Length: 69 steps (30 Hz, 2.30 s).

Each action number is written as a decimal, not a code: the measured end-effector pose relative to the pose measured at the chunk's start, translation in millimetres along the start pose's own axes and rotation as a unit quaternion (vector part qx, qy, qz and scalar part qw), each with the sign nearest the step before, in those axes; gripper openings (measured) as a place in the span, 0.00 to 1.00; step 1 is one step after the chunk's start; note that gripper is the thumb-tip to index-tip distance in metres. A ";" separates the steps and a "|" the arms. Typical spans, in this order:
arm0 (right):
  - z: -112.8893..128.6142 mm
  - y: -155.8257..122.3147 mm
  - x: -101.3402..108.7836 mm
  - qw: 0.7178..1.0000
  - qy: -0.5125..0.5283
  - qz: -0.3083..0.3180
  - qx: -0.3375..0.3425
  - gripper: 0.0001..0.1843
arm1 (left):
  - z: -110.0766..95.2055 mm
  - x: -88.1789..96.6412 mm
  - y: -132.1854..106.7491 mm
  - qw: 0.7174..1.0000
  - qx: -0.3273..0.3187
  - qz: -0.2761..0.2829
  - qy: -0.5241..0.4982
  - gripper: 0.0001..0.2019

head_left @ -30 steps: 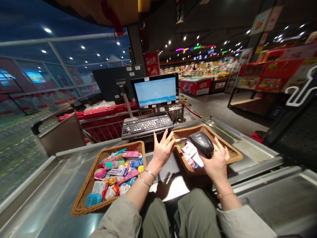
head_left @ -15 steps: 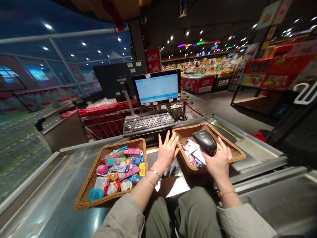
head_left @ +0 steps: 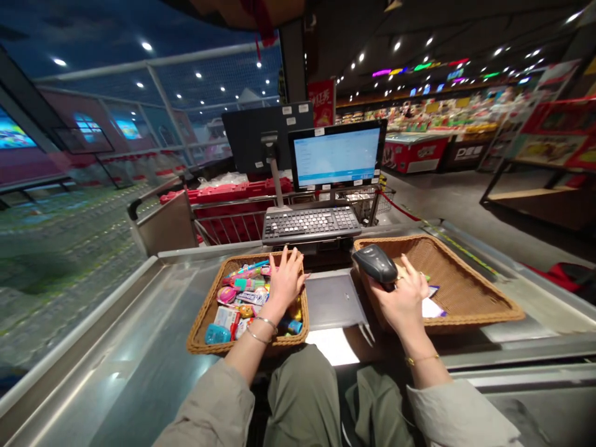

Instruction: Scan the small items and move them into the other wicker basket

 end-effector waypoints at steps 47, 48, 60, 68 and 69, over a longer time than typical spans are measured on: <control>19.5 -20.2 -34.1 0.999 0.016 0.042 -0.010 0.19 | 115.6 42.1 -7.3 0.940 0.213 0.007 -0.266 0.14; 19.7 -20.0 -33.5 0.999 0.017 0.041 -0.010 0.19 | 113.1 40.0 -10.9 0.931 0.219 0.008 -0.292 0.15; 22.2 -16.6 -27.9 0.999 0.024 0.034 -0.011 0.19 | 122.3 23.1 -50.8 0.963 0.174 0.125 -0.161 0.16; 25.0 -16.9 -28.1 0.999 0.022 0.035 0.000 0.19 | 117.5 21.4 -55.3 0.971 0.144 0.187 -0.028 0.12; 25.0 -16.8 -27.9 0.999 0.022 0.034 0.002 0.18 | 115.0 21.3 -54.3 0.972 0.139 0.190 -0.023 0.12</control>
Point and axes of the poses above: each hand's wrist, its own y-axis towards the middle knuckle, its own x-axis out of the back of the hand, z = x × y, the point moved 5 cm from there along y, towards the middle knuckle, and after that the axes turned 14 degrees about -z, right-handed, at the moved point
